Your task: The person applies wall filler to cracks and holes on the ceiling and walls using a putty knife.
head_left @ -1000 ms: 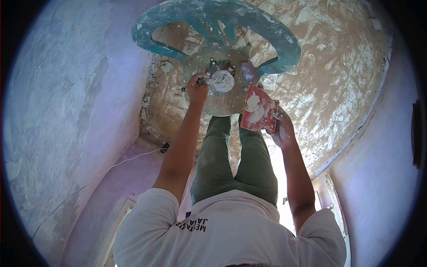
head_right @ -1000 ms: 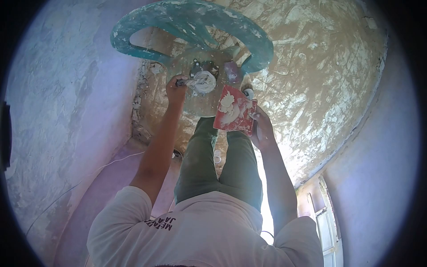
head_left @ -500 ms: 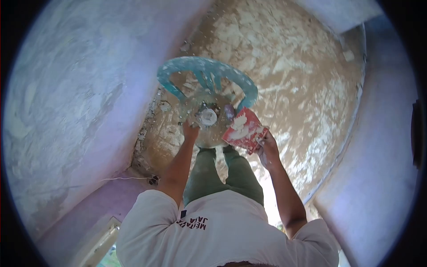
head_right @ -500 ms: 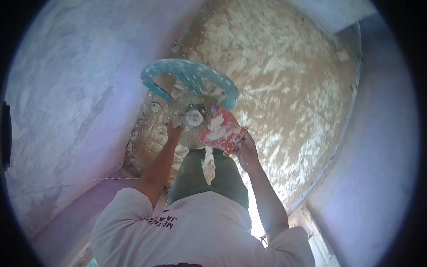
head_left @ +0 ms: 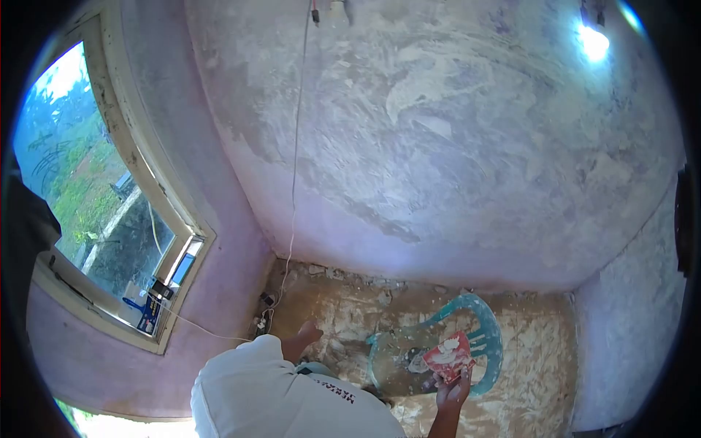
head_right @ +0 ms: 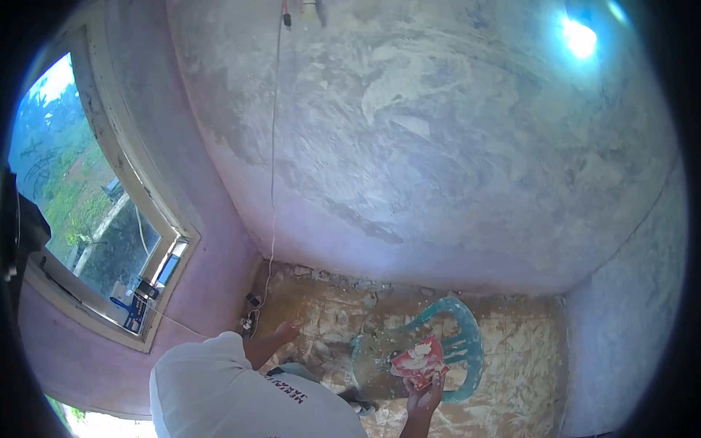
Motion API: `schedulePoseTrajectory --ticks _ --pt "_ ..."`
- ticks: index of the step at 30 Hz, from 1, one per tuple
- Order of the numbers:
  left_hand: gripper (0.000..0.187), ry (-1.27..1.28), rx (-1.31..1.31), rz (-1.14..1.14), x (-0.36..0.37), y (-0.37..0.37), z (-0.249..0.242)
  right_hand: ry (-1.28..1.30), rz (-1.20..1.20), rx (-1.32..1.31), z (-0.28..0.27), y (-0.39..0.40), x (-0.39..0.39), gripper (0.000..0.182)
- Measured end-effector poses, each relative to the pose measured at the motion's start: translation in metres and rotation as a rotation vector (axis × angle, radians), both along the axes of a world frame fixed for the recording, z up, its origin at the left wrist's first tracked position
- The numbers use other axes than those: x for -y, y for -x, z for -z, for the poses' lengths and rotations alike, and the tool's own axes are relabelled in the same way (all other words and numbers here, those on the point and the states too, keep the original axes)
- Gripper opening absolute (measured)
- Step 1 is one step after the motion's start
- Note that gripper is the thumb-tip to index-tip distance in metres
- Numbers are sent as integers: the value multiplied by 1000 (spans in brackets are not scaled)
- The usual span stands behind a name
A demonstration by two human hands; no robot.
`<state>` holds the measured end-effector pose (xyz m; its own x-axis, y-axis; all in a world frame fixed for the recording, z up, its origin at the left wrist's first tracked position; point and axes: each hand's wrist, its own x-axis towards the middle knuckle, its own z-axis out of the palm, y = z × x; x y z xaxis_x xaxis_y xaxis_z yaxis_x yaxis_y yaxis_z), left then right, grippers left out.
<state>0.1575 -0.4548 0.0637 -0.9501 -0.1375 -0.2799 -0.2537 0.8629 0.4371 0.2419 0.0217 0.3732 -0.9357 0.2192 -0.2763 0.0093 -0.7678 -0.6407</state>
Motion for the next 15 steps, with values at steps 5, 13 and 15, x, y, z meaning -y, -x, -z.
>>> schedulePoseTrajectory --ticks 5,13,15 --pt "45 -239 -13 -342 79 -18 -55 16 -123 -57 1 70 75 49" --pt "42 -459 -62 -617 217 -76 -75 3 -419 17 -5 114 287 41" --pt "38 -720 -97 -747 250 -95 -69 55 -549 -33 -23 110 352 44"
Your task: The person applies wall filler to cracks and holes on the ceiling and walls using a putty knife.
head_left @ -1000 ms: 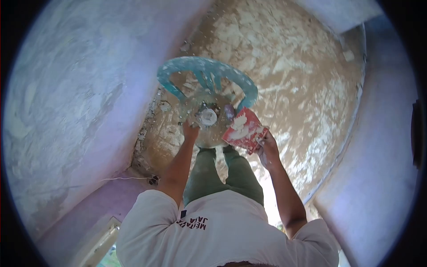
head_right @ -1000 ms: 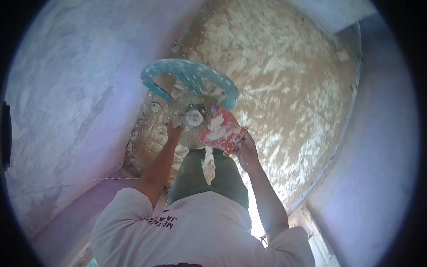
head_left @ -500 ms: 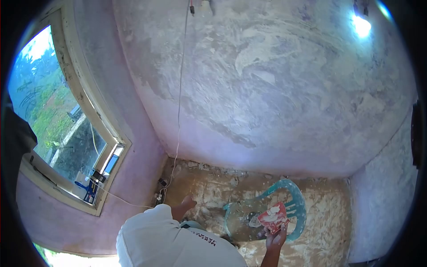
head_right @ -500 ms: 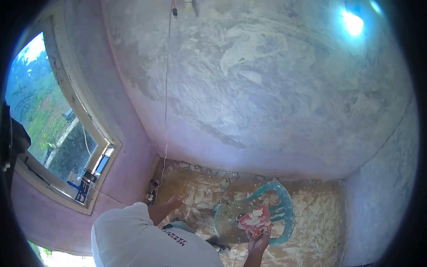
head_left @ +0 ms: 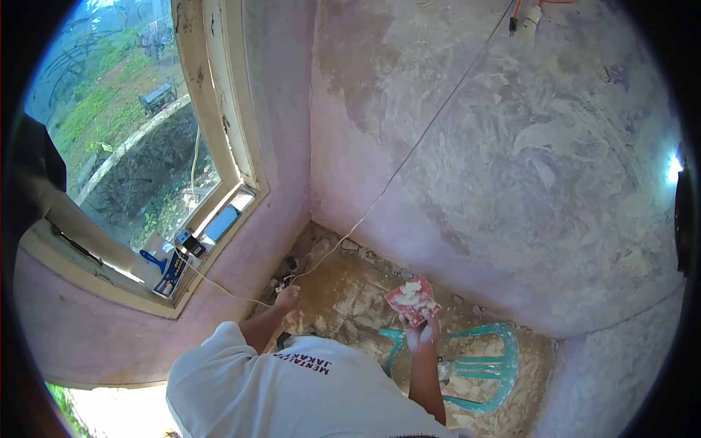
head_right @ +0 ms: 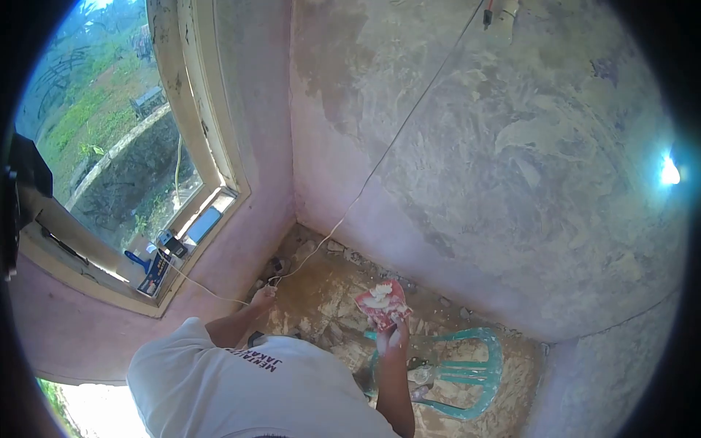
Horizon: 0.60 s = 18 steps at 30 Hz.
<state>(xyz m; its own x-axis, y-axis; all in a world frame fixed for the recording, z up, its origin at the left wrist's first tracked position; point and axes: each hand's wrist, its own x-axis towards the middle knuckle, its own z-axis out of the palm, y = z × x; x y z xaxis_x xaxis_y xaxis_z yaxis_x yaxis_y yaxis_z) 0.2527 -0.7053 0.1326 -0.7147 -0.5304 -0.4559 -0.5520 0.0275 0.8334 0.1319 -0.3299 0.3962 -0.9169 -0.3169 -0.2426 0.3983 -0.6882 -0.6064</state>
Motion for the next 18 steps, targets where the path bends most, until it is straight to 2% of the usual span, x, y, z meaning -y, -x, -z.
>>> schedulePoseTrajectory --ticks 2,4,6,9,13,16,18 --pt "30 -171 -157 2 13 -1 -29 60 -118 -9 -1 14 53 47" --pt "23 -253 -347 72 6 7 -98 124 -222 -3 -8 26 104 49" --pt "21 -384 -312 165 3 22 -163 115 -270 52 -28 33 152 47" --pt "19 -497 -575 125 -21 48 -231 153 -387 61 -29 49 206 47" --pt "20 -438 -739 150 -32 82 -250 198 -395 120 -23 61 230 41" --pt "23 -676 -732 42 -36 103 -248 197 -353 148 -18 74 217 36" --pt "26 -782 -609 34 -26 119 -222 203 -339 162 -8 90 189 37"
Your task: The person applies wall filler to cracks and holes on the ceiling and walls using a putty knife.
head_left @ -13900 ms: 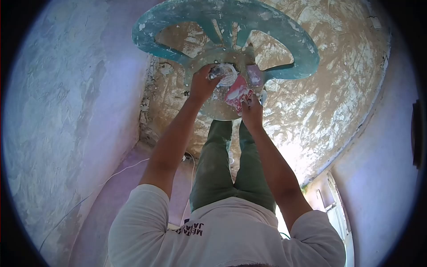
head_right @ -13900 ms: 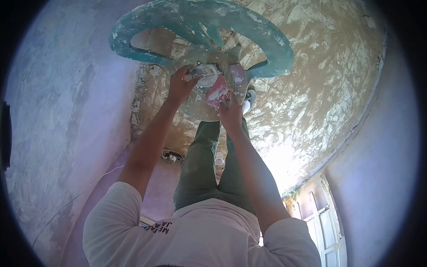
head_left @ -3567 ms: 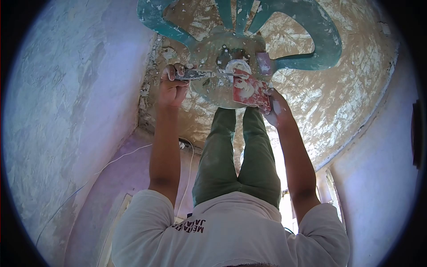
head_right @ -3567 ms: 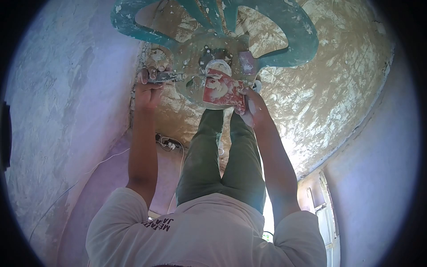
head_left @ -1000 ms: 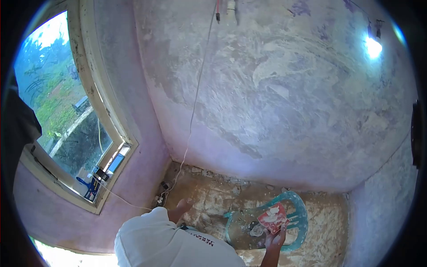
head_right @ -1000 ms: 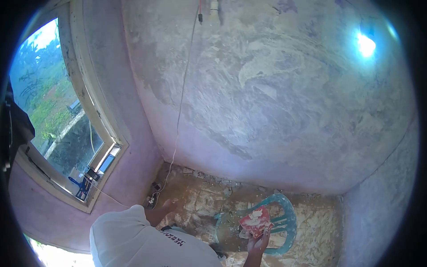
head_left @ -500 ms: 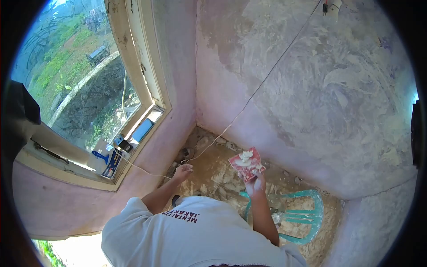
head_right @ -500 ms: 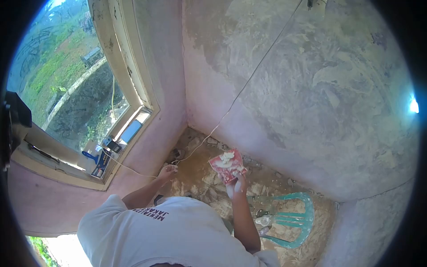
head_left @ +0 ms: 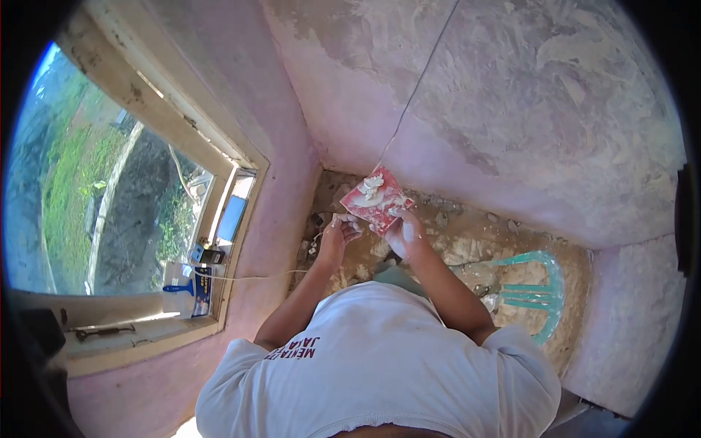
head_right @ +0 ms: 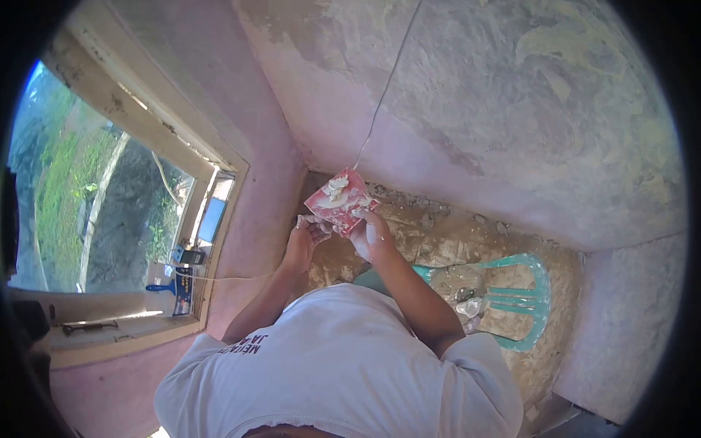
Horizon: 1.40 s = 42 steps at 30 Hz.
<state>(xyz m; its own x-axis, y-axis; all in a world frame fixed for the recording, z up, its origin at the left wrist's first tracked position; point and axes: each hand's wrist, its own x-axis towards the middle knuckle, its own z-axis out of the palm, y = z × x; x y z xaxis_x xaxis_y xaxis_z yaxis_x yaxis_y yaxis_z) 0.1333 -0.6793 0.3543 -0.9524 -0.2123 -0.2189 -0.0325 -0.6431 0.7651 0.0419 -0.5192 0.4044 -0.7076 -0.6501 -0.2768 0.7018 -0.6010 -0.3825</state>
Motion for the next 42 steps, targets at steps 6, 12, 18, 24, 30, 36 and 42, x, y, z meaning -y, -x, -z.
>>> schedulePoseTrajectory --ticks 6,12,18,24,30,36,42 --pt "28 253 189 2 7 81 59 -105 245 43 68 66 -83 42" --pt "24 368 143 -66 13 176 53 -206 454 101 95 121 -137 43" --pt "41 445 301 -370 82 207 40 -202 558 113 137 158 -150 35" --pt "39 814 334 -444 179 244 23 -190 618 125 159 183 -109 36" --pt "26 863 312 -291 255 292 2 -269 716 145 198 227 -17 33" --pt "24 816 370 35 304 304 6 -360 847 214 252 308 86 26" --pt "24 816 442 340 337 302 16 -344 996 308 281 420 140 27"
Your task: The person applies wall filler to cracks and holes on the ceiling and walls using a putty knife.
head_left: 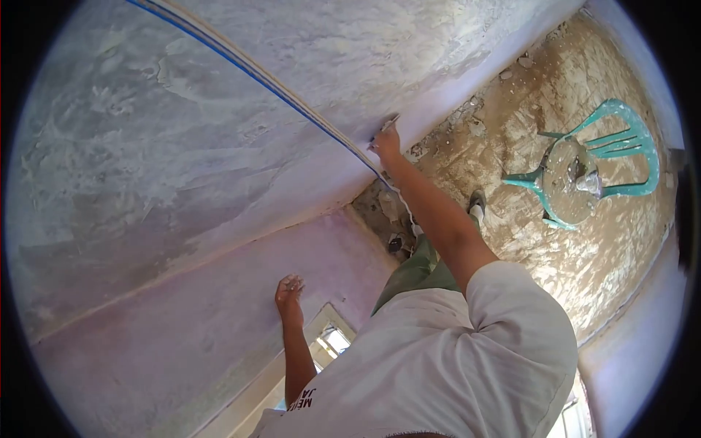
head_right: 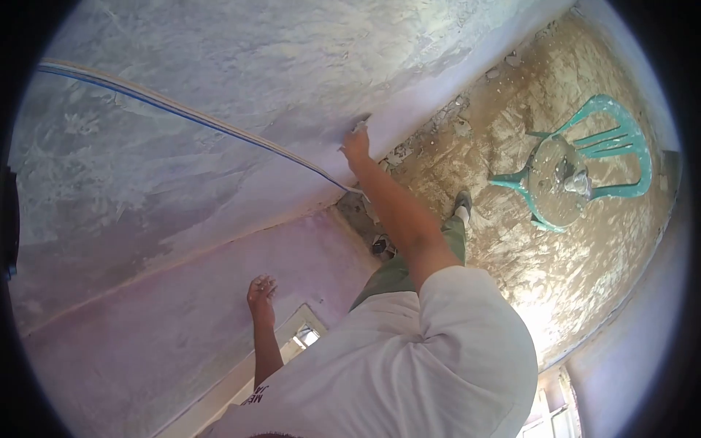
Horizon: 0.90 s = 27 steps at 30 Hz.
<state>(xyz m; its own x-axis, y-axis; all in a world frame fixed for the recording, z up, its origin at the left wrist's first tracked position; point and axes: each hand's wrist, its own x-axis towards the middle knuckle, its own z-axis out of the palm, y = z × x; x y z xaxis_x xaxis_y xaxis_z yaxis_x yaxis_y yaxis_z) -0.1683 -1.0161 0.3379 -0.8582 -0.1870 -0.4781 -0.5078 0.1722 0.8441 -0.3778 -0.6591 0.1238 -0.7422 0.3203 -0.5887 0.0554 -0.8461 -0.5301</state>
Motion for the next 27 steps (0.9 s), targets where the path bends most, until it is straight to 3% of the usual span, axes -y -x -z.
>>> schedulePoseTrajectory --ticks 1,3,6,9,12,15,18,20,23,26,27 --pt "25 -21 21 7 4 -1 2 -20 -7 88 -5 15 7 32" --pt "25 -61 67 22 14 -2 8 -434 -121 412 -64 31 10 46" --pt "26 -89 131 45 28 -1 16 -873 -189 386 -56 25 40 62" --pt "26 -56 192 -9 35 0 26 -956 -295 275 -93 3 64 67" --pt "27 -36 253 65 42 -10 46 -857 -294 124 -108 -19 71 53" --pt "27 34 352 73 41 -18 54 -417 -202 -196 -102 -46 66 26" --pt "27 31 373 74 41 -16 55 -111 -45 -154 -106 -77 36 19" --pt "27 19 383 88 42 -18 52 -142 -11 37 -75 -85 14 18" --pt "27 41 392 110 43 -22 52 -109 83 108 9 -67 -10 11" --pt "27 79 403 123 40 -29 54 -52 83 154 22 -44 -32 11" --pt "28 94 408 126 37 -30 53 -12 97 150 4 -31 -33 10"
